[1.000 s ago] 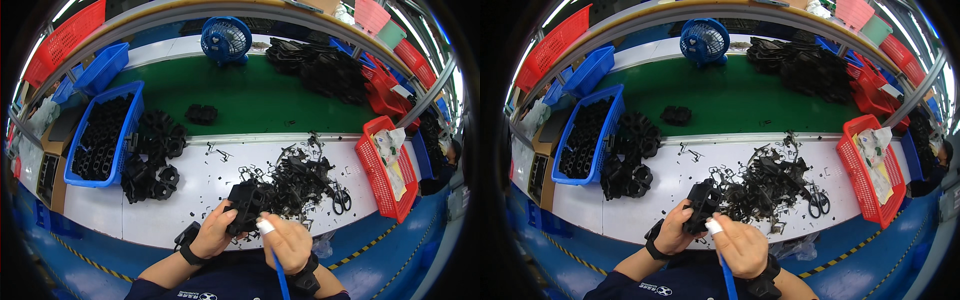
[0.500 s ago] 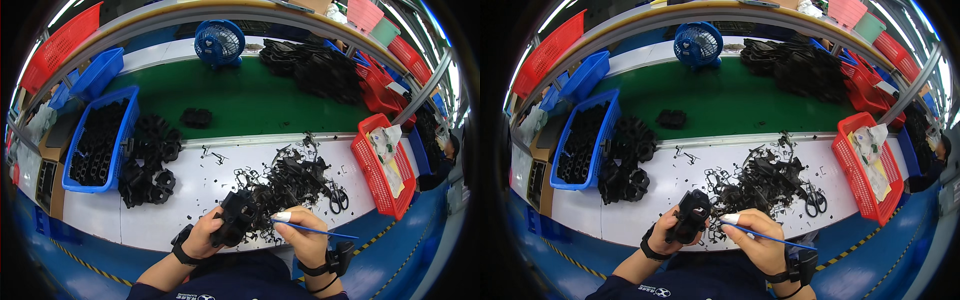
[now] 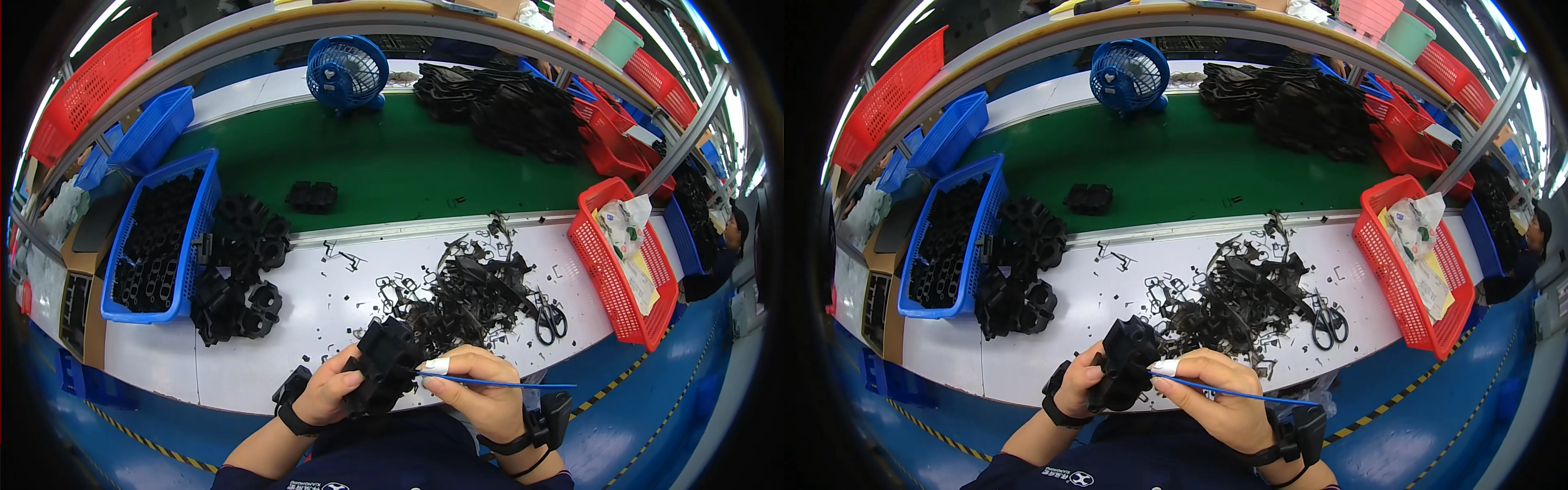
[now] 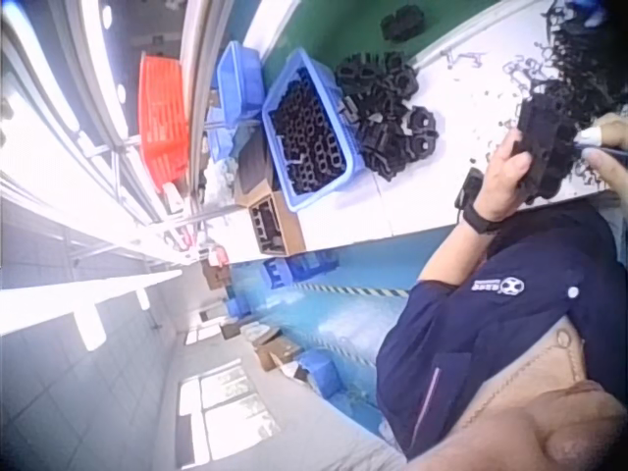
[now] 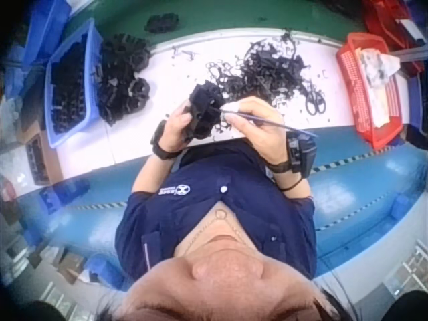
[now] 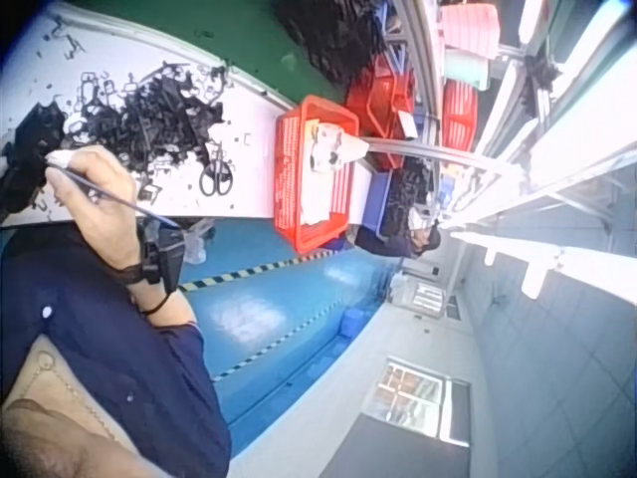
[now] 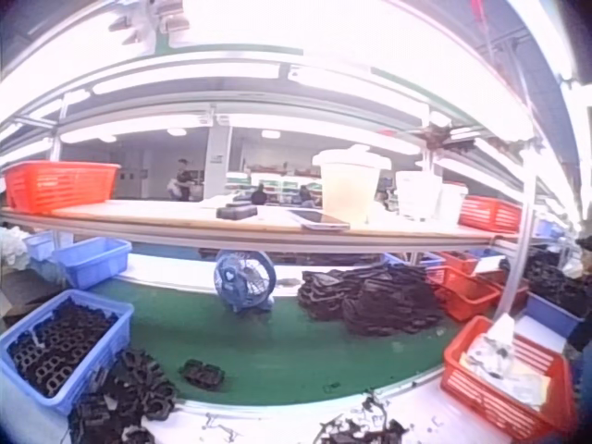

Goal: The recorder uses a scraping tool to remove excess plastic flash from black plastic components at an industrial workbench.

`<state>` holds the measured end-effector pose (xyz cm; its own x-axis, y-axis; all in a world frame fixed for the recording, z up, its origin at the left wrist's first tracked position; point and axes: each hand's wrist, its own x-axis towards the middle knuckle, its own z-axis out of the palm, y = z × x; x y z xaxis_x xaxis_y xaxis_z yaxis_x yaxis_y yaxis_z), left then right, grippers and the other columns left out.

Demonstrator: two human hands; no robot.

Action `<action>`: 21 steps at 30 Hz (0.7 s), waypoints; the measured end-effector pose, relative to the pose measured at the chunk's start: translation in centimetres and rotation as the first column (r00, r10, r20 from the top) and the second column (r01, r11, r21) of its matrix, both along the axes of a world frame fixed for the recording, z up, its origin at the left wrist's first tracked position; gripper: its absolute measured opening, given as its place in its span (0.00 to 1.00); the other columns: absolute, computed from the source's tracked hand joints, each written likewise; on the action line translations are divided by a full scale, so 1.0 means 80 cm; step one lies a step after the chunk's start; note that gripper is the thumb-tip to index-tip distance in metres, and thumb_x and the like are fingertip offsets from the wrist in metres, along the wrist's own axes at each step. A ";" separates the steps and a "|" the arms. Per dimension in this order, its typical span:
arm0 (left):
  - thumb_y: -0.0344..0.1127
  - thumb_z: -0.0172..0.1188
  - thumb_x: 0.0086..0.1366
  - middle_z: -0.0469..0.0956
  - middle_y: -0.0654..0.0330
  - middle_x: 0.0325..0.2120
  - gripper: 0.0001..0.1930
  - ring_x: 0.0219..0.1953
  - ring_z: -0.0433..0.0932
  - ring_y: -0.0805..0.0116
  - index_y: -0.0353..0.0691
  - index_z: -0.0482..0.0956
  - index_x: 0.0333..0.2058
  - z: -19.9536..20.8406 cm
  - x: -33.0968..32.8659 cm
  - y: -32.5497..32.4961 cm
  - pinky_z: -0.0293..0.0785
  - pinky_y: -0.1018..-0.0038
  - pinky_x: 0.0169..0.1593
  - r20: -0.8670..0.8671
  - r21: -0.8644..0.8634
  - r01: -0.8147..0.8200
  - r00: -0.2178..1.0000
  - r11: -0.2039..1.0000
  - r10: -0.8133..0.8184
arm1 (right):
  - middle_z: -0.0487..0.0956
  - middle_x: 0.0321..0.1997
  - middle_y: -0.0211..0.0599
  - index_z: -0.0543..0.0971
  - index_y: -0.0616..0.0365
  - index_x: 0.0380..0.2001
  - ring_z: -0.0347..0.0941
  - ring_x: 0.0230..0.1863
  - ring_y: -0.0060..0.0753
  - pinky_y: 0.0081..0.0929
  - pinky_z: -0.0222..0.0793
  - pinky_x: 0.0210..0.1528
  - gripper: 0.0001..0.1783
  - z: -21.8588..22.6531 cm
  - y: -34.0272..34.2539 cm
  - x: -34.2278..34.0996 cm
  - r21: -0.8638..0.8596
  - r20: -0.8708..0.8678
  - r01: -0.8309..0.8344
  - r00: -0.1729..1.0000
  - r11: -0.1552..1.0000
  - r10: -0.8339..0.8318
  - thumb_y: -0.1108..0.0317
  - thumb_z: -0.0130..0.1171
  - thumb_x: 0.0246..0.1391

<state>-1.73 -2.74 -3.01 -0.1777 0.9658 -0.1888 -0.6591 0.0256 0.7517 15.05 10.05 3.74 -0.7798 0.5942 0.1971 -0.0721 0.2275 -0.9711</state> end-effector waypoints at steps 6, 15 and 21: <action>0.46 0.55 0.59 0.70 0.58 0.46 0.32 0.45 0.70 0.73 0.31 0.60 0.56 0.003 -0.002 0.000 0.67 0.76 0.49 -0.041 0.066 0.077 0.996 0.995 -0.074 | 0.78 0.33 0.38 0.80 0.62 0.35 0.72 0.25 0.24 0.19 0.67 0.27 0.11 -0.005 -0.001 -0.012 0.360 -0.059 0.066 0.997 0.931 -0.048 0.78 0.63 0.43; 0.41 0.46 0.63 0.73 0.55 0.31 0.19 0.23 0.68 0.73 0.31 0.66 0.46 0.000 0.000 0.006 0.67 0.75 0.27 0.110 0.023 -0.018 0.994 1.000 0.015 | 0.78 0.37 0.51 0.77 0.69 0.36 0.77 0.35 0.47 0.31 0.73 0.37 0.10 -0.048 0.078 -0.018 0.705 -0.321 0.596 0.751 0.384 -0.577 0.79 0.60 0.47; 0.52 0.41 0.64 0.67 0.47 0.42 0.31 0.19 0.63 0.76 0.30 0.59 0.55 -0.013 -0.014 0.017 0.59 0.83 0.20 0.639 0.223 0.005 0.755 0.975 -0.150 | 0.76 0.40 0.47 0.77 0.66 0.33 0.75 0.32 0.39 0.24 0.70 0.33 0.07 -0.080 0.075 0.006 0.543 0.116 0.354 0.866 0.761 -0.486 0.73 0.58 0.52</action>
